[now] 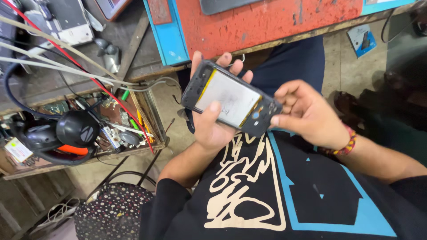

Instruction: The person removes the back cover of a phone and unscrews the internal components using a screwdriver. They then detach the internal cover to access the battery and circuitry.

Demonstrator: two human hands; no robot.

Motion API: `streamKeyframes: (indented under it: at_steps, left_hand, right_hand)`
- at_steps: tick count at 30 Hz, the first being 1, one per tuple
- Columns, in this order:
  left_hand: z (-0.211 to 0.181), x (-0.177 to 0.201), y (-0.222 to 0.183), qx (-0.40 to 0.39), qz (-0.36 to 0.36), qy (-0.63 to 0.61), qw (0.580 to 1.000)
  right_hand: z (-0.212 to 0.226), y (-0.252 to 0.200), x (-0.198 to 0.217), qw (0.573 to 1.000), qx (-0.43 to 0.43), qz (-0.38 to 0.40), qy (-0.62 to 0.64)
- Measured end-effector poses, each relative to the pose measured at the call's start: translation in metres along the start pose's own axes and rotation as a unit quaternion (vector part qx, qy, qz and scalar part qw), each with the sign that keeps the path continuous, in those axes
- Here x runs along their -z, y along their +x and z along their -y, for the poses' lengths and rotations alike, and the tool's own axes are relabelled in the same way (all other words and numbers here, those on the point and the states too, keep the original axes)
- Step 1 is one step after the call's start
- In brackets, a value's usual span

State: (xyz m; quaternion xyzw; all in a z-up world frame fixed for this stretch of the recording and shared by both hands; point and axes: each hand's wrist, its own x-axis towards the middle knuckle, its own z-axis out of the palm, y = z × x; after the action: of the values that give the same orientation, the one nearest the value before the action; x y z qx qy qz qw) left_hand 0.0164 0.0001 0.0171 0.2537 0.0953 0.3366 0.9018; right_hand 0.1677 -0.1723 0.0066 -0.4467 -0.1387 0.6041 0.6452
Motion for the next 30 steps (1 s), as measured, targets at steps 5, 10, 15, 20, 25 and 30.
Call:
streamKeyframes:
  at_steps: [5, 10, 15, 20, 25, 30]
  left_hand:
    - [-0.015, -0.006, 0.003, 0.102, 0.05, -0.132, 0.985]
    - [-0.019, 0.007, 0.006, 0.405, 0.123, -0.244, 0.873]
    - [0.013, 0.01, 0.008, 0.542, 0.177, -0.169, 0.804]
    - [0.018, 0.014, 0.005, 0.525, 0.167, -0.166, 0.818]
    - [0.019, 0.012, 0.005, 0.53, 0.155, -0.11, 0.826]
    - [0.015, 0.008, 0.006, 0.522, 0.17, -0.06, 0.834]
  right_hand:
    - [0.052, 0.01, 0.023, 0.985, 0.096, -0.077, -0.117]
    - [0.108, 0.01, 0.022, 0.951, 0.09, 0.019, -0.296]
    - [0.12, 0.02, 0.001, 0.797, -0.016, 0.092, -0.597]
    - [0.127, 0.021, -0.013, 0.781, 0.13, 0.132, -0.597]
    - [0.13, 0.025, -0.021, 0.75, 0.152, 0.145, -0.627]
    - [0.134, 0.022, -0.027, 0.706, 0.17, 0.155, -0.67]
